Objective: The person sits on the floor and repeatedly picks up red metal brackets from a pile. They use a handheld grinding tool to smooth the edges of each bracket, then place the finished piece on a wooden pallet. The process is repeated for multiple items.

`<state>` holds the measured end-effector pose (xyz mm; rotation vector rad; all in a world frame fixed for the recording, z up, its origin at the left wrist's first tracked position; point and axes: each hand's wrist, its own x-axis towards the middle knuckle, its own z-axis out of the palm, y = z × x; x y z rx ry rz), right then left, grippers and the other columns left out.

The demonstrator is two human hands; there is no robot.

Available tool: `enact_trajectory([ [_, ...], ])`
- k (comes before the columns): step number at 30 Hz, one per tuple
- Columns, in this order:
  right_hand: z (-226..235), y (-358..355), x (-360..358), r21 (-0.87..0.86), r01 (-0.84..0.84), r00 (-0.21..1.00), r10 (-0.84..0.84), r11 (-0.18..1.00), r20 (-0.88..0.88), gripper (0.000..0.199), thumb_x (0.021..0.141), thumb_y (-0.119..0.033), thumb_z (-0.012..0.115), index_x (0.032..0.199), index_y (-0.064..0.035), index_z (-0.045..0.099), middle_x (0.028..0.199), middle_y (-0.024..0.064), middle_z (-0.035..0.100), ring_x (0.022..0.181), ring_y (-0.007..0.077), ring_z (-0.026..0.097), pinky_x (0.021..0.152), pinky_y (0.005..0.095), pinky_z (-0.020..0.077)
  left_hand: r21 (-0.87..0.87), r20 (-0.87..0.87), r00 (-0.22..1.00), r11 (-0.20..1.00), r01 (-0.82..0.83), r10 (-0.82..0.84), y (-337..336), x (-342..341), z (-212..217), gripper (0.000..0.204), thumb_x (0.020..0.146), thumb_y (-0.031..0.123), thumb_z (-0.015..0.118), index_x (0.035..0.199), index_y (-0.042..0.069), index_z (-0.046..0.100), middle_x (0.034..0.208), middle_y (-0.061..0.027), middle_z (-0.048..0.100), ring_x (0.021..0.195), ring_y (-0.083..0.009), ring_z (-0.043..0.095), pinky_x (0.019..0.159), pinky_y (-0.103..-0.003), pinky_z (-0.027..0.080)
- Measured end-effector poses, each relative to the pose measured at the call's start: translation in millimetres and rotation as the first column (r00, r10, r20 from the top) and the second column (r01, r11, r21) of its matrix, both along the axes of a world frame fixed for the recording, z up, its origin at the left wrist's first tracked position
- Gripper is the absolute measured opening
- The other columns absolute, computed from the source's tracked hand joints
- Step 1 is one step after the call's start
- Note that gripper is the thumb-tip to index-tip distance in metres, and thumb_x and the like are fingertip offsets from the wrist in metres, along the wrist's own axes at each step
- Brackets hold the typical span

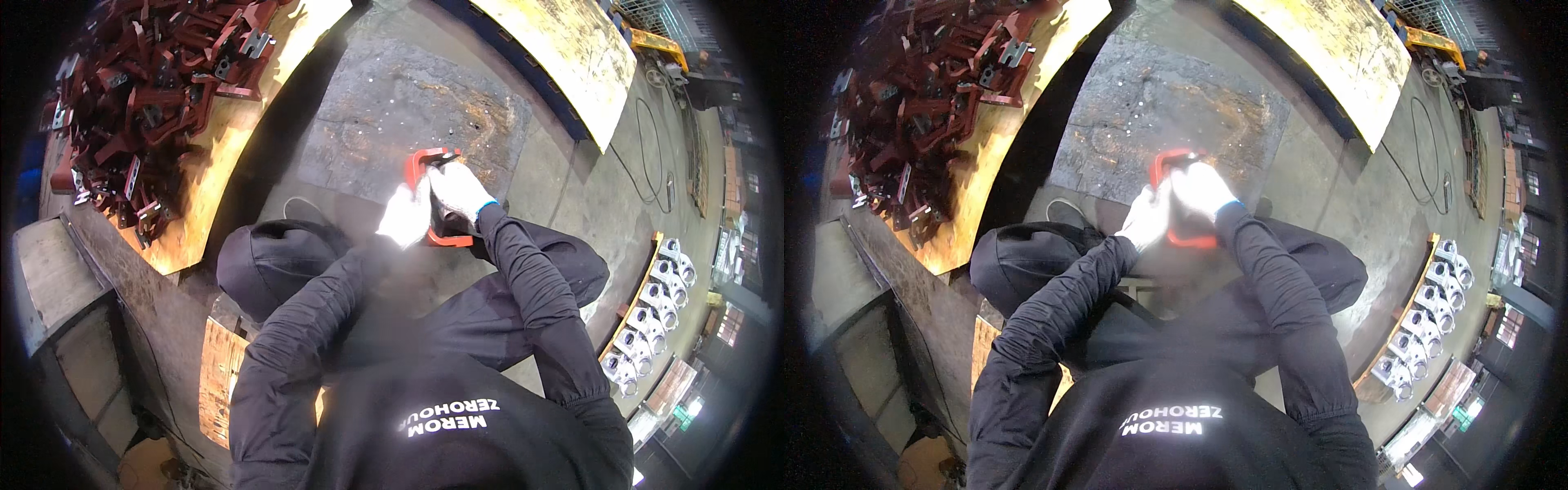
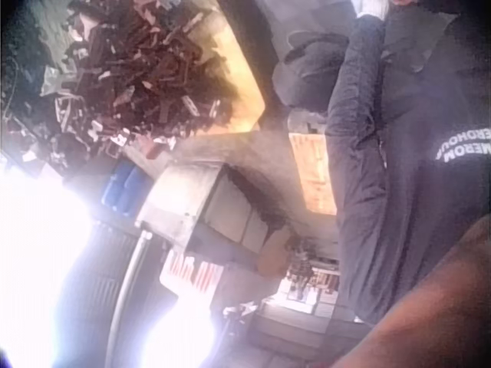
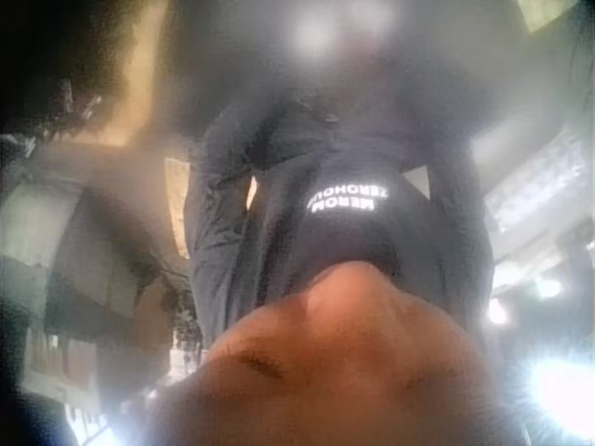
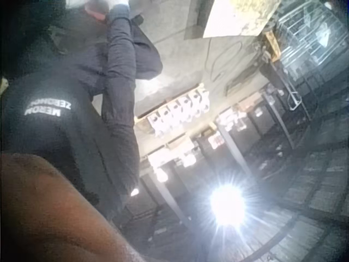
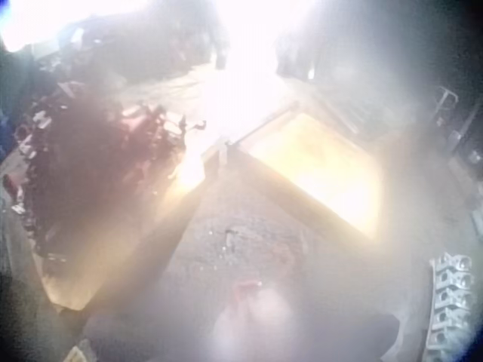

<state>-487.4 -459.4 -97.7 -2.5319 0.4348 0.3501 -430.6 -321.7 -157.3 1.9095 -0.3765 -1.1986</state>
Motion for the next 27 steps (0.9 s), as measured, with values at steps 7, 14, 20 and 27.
enact_trajectory([
  [7, -3.7, 1.0, -10.7, 0.126, 0.104, 0.984, -0.121, 0.986, 0.132, 0.029, 0.079, -0.021, 0.058, 0.098, 0.0017, 0.06, 0.082, 0.0209, 0.061, 0.075, 0.0336, 0.06, 0.07, 0.0413, 0.048, 0.079, 0.119, 0.991, 0.995, 0.055, -0.064, 0.6, 6.3, 44.2, 0.065, 0.096, 0.056, 0.037, 0.112, -0.006, 0.051, 0.104, -0.0313, 0.061, 0.102, -0.0442, 0.059, 0.085, -0.047, 0.047],
  [14, 21.2, -16.6, -30.0, 0.554, 0.292, 0.85, -0.477, 0.78, 0.224, 0.031, 0.094, -0.032, 0.056, 0.087, -0.0023, 0.064, 0.06, 0.003, 0.057, 0.042, 0.0114, 0.049, 0.036, 0.0245, 0.0364, -0.149, -0.053, 0.998, 0.988, -0.035, 0.027, -6.8, 10.4, 39.9, 0.053, 0.095, 0.045, 0.05, 0.101, -0.008, 0.055, 0.089, -0.0238, 0.063, 0.084, -0.0318, 0.063, 0.076, -0.04, 0.05],
  [20, 59.8, -25.2, -37.9, 0.624, 0.733, 0.528, -0.804, 0.27, -0.273, 0.035, 0.094, -0.036, 0.057, 0.09, -0.0019, 0.064, 0.063, 0.0036, 0.06, 0.041, 0.0097, 0.051, 0.035, 0.022, 0.0392, -0.426, -0.42, 0.905, 0.866, -0.263, 0.068, -14.6, 11.8, 70.5, 0.031, 0.086, 0.02, 0.064, 0.107, -0.003, 0.056, 0.091, -0.0089, 0.061, 0.082, -0.0151, 0.058, 0.073, -0.031, 0.049],
  [27, 79.3, -25.7, -37.9, 0.666, 0.682, 0.503, -0.854, 0.301, -0.13, 0.038, 0.095, -0.038, 0.055, 0.094, -0.0016, 0.063, 0.062, 0.0022, 0.059, 0.041, 0.0088, 0.051, 0.034, 0.0202, 0.0382, -0.496, -0.62, 0.781, 0.733, -0.465, 0.076, -12.7, 18.2, 122.3, 0.03, 0.083, 0.01, 0.062, 0.11, 0.0, 0.054, 0.089, -0.0052, 0.056, 0.078, -0.0133, 0.054, 0.072, -0.028, 0.046],
])
